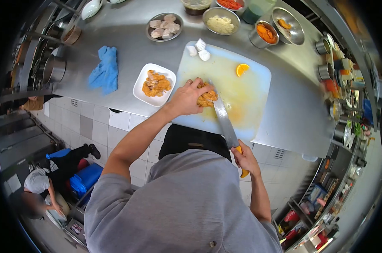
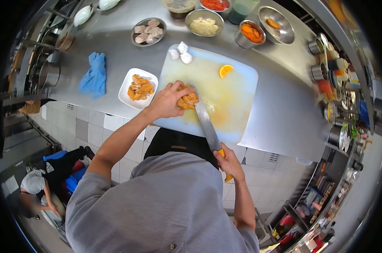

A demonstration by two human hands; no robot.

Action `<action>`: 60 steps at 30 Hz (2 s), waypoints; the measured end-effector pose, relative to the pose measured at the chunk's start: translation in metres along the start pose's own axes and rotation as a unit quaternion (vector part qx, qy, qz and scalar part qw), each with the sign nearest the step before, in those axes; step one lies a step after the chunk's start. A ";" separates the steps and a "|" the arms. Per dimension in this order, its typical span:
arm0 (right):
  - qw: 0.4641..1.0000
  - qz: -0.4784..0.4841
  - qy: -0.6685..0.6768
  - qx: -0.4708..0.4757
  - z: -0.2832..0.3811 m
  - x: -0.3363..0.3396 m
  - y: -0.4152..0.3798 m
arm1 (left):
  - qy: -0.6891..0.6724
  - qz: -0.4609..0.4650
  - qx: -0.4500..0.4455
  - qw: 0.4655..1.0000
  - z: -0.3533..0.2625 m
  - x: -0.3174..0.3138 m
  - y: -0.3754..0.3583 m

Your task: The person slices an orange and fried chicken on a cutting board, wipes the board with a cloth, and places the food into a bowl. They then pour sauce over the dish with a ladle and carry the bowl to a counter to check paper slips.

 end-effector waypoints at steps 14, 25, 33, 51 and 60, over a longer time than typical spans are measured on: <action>0.934 0.089 -0.313 0.146 0.137 -0.048 0.096 | -0.129 -0.134 0.153 0.971 0.133 0.081 -0.098; 0.879 -0.013 -0.438 0.188 0.177 -0.031 0.065 | -0.212 -0.093 0.173 0.957 0.148 0.079 -0.112; 0.878 -0.086 -0.393 0.259 0.158 -0.030 0.053 | -0.125 -0.185 0.149 0.963 0.137 0.077 -0.114; 0.842 -0.105 -0.448 0.280 0.171 -0.059 0.049 | -0.001 -0.242 0.199 0.950 0.118 0.055 -0.131; 0.942 0.002 -0.283 0.183 0.162 -0.069 0.062 | -0.102 -0.430 0.076 0.894 0.121 0.074 -0.137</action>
Point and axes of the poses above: each hand's wrist, its own y-axis towards the middle knuckle, its own x-axis out of the back of the hand, z = x × y, the point moved 6 cm from there along y, towards the middle knuckle, and after that the axes turned 3 degrees about z, right-handed, at the moved point
